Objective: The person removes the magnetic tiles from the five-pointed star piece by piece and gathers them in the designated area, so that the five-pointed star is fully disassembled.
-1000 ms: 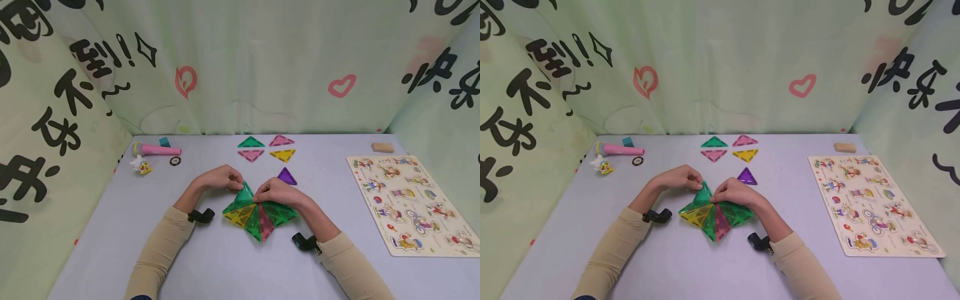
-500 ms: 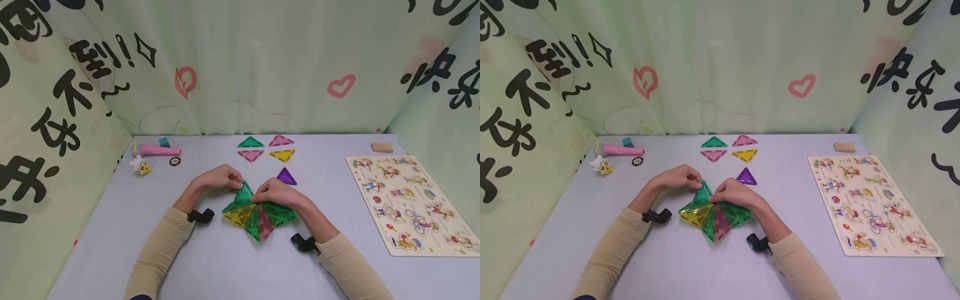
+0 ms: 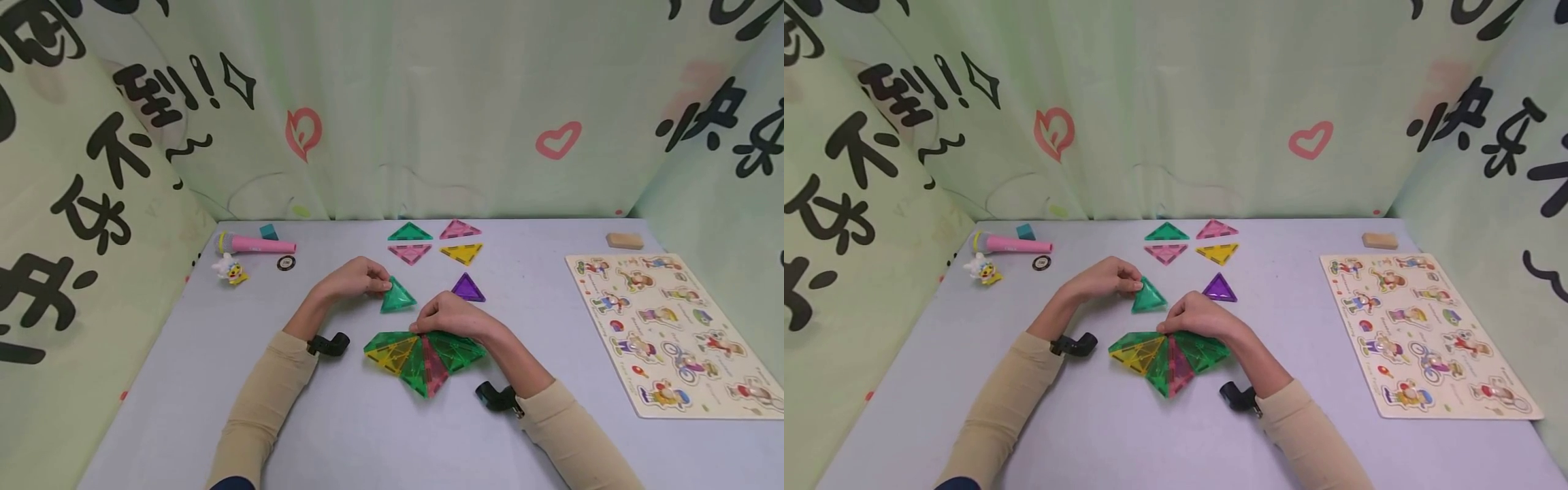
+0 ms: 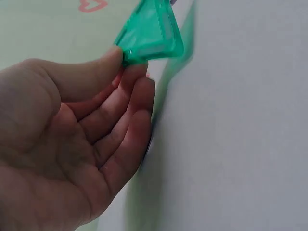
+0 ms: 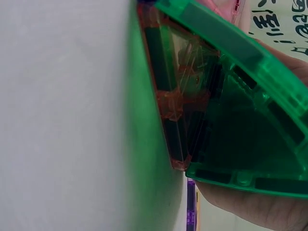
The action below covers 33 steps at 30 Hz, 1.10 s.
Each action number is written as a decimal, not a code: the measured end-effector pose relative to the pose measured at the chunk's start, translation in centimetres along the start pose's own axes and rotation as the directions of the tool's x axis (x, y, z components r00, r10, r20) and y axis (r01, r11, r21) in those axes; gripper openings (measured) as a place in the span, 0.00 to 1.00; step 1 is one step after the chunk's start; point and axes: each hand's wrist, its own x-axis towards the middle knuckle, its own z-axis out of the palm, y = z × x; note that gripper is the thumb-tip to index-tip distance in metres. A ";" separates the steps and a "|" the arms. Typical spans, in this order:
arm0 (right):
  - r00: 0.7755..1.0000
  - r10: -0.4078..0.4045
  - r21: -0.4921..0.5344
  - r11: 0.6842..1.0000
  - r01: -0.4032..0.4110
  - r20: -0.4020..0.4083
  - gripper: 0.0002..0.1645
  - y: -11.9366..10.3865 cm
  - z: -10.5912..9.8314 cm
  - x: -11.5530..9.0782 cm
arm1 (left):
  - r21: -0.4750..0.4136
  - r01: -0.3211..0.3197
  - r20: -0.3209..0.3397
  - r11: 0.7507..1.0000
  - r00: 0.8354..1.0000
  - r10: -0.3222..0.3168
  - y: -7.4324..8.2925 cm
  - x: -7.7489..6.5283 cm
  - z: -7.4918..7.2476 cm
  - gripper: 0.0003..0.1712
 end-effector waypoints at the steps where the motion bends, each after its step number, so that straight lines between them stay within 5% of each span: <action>1: 1.000 0.001 0.001 1.000 -0.001 0.000 0.16 0.0 0.0 0.0 | 0.010 0.006 -0.015 1.000 1.000 -0.005 0.2 0.2 0.0 0.08; 18: 1.000 -0.003 -0.004 1.000 0.003 0.002 0.15 0.1 0.2 0.5 | 0.163 0.096 -0.113 0.982 0.990 -0.078 2.1 2.6 0.8 0.09; 26: 1.000 -0.001 0.005 1.000 0.001 0.000 0.15 0.2 0.2 0.3 | 0.227 0.062 -0.186 0.972 0.982 -0.020 2.5 2.8 1.3 0.07; 33: 1.000 -0.002 0.009 1.000 0.002 0.000 0.15 0.3 0.0 0.1 | 0.270 0.104 -0.129 0.957 0.989 -0.071 3.3 2.4 1.3 0.11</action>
